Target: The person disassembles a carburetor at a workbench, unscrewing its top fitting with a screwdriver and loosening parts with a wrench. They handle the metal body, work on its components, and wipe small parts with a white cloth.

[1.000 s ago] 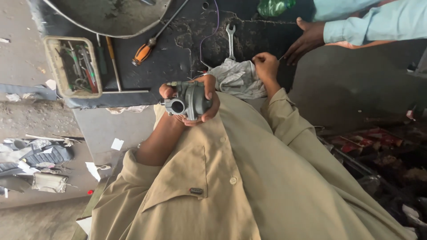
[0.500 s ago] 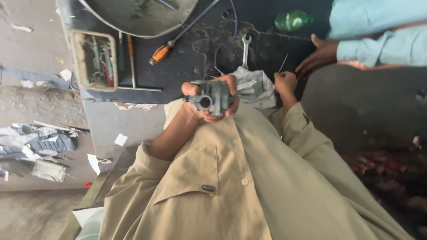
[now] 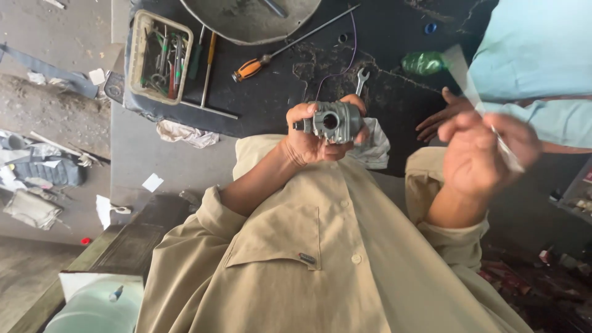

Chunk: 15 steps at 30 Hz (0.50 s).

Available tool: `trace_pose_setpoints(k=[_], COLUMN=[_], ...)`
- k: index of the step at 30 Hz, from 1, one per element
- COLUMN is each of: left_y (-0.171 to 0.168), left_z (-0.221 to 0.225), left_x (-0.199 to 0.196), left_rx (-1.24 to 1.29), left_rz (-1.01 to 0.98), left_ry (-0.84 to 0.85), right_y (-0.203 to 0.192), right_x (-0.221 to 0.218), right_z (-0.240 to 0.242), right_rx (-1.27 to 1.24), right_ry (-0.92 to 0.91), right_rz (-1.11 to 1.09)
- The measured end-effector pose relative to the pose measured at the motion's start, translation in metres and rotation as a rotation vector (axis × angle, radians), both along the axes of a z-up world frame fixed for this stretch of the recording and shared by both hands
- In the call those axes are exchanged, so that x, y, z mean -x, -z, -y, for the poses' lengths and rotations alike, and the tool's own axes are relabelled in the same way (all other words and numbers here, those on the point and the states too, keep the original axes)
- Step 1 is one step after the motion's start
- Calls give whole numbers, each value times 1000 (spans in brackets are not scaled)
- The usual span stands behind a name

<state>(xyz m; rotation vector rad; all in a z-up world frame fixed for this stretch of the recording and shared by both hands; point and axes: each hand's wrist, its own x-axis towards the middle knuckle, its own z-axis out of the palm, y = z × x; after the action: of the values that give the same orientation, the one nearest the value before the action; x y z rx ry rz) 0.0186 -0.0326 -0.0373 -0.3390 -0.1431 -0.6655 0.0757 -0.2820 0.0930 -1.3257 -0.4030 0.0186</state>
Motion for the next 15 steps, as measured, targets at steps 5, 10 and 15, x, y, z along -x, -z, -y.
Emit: trace_pose_setpoints(k=[5, 10, 15], left_y=[-16, -32, -39], left_z=[-2, -5, -11], left_x=[0, 4, 6], left_rx=[-9, -32, -82], left_rz=[-18, 24, 48], left_ry=[-79, -156, -147], right_y=[-51, -59, -71], right_x=[22, 35, 45], right_z=[-58, -101, -107], right_rx=[395, 469, 688], right_ry=[99, -71, -256], right_rz=[653, 965, 858])
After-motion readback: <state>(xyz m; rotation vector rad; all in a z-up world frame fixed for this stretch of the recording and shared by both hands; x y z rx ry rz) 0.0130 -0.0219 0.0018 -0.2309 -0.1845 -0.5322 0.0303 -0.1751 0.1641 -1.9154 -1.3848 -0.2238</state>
